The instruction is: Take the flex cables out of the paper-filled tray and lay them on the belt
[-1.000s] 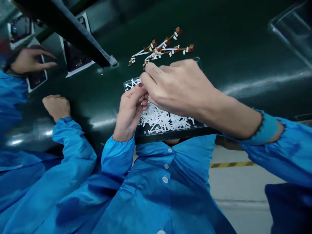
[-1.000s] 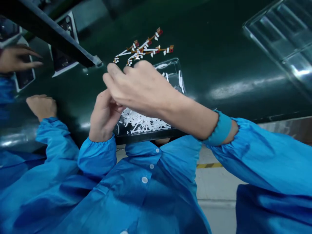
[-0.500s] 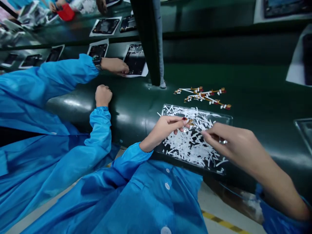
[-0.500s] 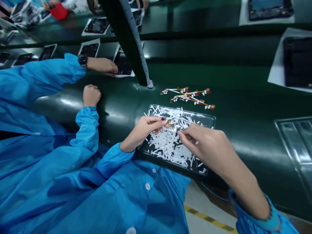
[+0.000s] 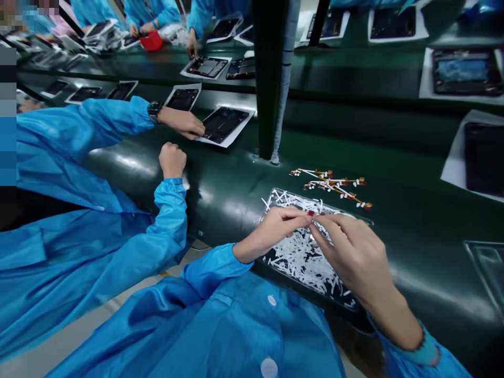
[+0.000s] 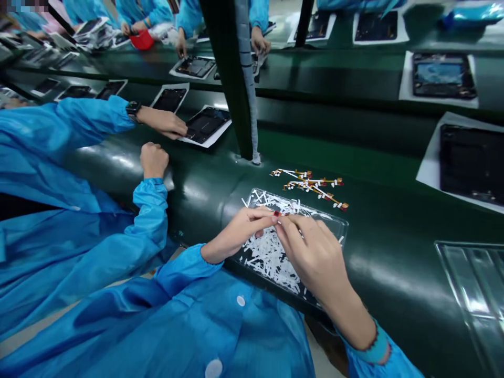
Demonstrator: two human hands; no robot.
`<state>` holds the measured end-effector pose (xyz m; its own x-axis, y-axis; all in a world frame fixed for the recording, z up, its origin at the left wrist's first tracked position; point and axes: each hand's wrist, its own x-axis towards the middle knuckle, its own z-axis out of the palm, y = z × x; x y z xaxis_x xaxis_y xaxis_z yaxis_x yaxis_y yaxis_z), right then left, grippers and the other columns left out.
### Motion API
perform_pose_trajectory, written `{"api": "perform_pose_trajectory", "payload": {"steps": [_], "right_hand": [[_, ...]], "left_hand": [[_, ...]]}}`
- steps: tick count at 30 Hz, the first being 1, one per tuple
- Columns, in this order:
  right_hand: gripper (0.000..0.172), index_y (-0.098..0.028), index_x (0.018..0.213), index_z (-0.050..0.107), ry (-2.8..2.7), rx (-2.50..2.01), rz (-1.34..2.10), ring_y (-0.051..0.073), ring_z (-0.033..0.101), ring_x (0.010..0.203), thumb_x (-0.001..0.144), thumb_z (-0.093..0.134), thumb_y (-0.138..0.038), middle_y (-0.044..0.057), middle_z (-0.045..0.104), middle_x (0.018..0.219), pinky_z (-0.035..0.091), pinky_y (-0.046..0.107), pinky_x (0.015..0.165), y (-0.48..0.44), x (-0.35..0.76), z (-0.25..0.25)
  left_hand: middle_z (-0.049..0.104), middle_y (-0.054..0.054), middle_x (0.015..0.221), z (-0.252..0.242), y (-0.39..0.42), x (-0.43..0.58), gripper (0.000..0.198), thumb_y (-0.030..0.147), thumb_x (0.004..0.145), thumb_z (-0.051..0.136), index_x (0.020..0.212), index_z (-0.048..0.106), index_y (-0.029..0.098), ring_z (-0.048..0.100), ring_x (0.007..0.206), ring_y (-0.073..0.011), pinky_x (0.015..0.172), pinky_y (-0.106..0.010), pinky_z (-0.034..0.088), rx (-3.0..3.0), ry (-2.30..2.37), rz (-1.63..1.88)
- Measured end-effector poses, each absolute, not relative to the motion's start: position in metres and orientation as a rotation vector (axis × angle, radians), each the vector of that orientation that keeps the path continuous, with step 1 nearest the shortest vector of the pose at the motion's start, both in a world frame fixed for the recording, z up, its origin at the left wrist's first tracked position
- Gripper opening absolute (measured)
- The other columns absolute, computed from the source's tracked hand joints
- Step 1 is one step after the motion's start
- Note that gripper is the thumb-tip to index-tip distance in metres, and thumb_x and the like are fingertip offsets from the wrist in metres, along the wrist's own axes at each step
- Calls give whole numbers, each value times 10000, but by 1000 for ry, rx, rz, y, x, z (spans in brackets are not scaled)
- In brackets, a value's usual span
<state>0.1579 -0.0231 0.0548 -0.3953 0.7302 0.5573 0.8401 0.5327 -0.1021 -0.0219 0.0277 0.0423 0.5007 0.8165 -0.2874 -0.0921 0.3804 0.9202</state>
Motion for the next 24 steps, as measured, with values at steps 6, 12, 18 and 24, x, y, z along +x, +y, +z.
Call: {"api": "perform_pose_trajectory", "payload": {"steps": [6, 12, 18, 24], "right_hand": [[268, -135, 1228, 642, -2285, -1242, -500, 238, 702, 875, 962, 636, -163, 116, 754, 1065, 513, 358, 762, -35, 151, 49], [147, -164, 1077, 682, -2249, -1319, -528, 221, 678, 800, 947, 618, -189, 91, 750, 960, 422, 351, 654, -38, 143, 40], [76, -205, 899, 665, -2041, -1451, -150, 193, 676, 767, 922, 593, -194, 44, 735, 871, 417, 316, 638, -33, 136, 37], [73, -217, 826, 640, -1899, -1470, 305, 155, 614, 666, 886, 598, -212, 6, 674, 776, 449, 293, 636, -29, 139, 41]], "left_hand": [[673, -35, 882, 45, 5, -23, 281, 422, 835, 740, 840, 790, 146, 374, 616, -65, 545, -258, 260, 850, 921, 766], [670, -33, 905, 33, -8, -21, 249, 382, 853, 730, 912, 796, 149, 410, 631, -67, 536, -241, 267, 847, 974, 817], [692, -42, 970, 25, -2, -25, 161, 308, 886, 717, 886, 803, 172, 574, 816, -123, 736, -267, 428, 1131, 977, 868], [675, -43, 919, 28, 8, -35, 161, 272, 931, 673, 930, 798, 171, 611, 948, -174, 866, -295, 455, 1431, 997, 768]]}}
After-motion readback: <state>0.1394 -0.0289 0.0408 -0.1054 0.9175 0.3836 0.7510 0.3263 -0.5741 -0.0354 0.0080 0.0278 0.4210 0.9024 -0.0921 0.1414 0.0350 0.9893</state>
